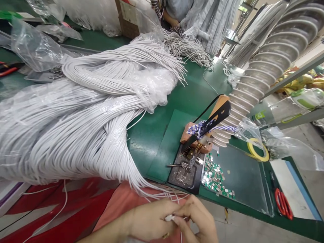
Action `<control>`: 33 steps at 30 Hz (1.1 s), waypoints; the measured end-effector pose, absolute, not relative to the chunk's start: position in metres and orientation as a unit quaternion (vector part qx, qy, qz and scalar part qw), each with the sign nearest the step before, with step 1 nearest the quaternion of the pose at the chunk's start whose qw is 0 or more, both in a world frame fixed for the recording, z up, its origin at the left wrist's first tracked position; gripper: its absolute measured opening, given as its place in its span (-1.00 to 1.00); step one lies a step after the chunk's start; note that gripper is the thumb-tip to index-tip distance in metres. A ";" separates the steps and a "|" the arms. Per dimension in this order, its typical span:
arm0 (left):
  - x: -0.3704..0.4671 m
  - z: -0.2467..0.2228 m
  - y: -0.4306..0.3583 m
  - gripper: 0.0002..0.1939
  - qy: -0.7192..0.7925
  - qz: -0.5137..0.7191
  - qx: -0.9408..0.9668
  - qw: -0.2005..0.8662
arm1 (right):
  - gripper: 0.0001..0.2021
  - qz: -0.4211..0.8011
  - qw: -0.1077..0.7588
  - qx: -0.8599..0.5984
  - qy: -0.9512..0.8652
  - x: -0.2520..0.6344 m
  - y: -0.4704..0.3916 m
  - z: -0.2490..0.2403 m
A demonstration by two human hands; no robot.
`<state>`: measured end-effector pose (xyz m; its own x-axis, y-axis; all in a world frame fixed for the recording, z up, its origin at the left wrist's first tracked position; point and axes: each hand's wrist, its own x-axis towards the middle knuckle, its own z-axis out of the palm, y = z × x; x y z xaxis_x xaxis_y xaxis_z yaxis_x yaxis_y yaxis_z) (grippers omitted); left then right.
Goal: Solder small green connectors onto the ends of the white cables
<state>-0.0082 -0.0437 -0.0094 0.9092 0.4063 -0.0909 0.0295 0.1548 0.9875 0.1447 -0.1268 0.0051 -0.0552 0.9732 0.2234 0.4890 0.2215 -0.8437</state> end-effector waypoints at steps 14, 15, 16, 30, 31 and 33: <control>-0.012 -0.003 0.010 -0.90 0.235 0.213 0.671 0.670 | -0.81 0.311 0.495 -0.628 -0.514 0.142 -0.098 0.002; -0.011 -0.005 0.011 -0.88 0.233 0.215 0.673 0.668 | -0.81 0.321 0.490 -0.625 -0.516 0.144 -0.096 0.002; -0.011 -0.007 0.012 -0.86 0.231 0.214 0.676 0.666 | -0.83 0.333 0.485 -0.623 -0.515 0.146 -0.096 0.002; -0.009 -0.006 0.012 -0.92 0.214 0.240 0.658 0.681 | -0.89 0.411 0.480 -0.620 -0.465 0.153 -0.102 -0.004; -0.009 -0.006 0.011 -0.92 0.216 0.241 0.659 0.679 | -0.90 0.411 0.482 -0.618 -0.465 0.153 -0.102 -0.003; -0.009 -0.007 0.010 -0.90 0.221 0.244 0.666 0.670 | -0.92 0.414 0.484 -0.615 -0.465 0.153 -0.103 -0.004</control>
